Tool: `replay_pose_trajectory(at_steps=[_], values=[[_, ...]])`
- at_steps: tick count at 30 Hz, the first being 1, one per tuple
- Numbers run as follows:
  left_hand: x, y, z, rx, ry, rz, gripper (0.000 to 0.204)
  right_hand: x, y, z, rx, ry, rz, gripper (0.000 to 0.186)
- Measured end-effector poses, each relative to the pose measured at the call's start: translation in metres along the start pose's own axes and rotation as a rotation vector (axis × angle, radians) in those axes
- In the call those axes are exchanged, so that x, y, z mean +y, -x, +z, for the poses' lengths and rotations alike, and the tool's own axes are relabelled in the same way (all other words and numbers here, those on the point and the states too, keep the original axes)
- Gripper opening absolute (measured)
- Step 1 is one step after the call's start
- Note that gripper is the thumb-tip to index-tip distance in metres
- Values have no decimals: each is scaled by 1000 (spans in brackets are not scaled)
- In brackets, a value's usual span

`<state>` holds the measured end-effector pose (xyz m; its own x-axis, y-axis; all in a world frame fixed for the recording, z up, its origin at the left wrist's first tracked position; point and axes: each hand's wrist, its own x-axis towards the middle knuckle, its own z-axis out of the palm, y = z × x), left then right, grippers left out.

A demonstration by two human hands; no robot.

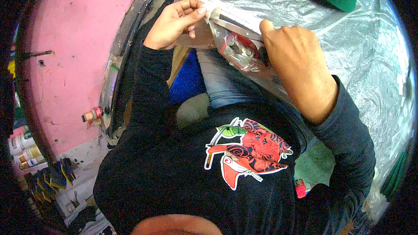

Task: Applying printed labels or tags to green bucket hats on a production table.

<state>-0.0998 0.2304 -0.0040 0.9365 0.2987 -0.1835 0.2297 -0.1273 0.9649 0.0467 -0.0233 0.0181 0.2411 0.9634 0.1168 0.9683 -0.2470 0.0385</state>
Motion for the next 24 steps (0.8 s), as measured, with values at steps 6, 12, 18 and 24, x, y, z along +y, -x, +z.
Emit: replay_pose_trajectory(at_steps=[6, 12, 18, 24], values=[[7, -2, 3, 50, -120, 38, 30, -7, 2, -1, -15, 21, 43, 7], [15, -14, -9, -73, -319, -19, 31, -9, 1, 0, 18, 54, 17, 8], [32, -27, -13, -191, -473, -154, 27, -11, 0, 0, 33, 35, 13, 10], [36, -34, -18, -214, -335, -113, 26, -14, 1, 0, 23, 26, 52, 12]])
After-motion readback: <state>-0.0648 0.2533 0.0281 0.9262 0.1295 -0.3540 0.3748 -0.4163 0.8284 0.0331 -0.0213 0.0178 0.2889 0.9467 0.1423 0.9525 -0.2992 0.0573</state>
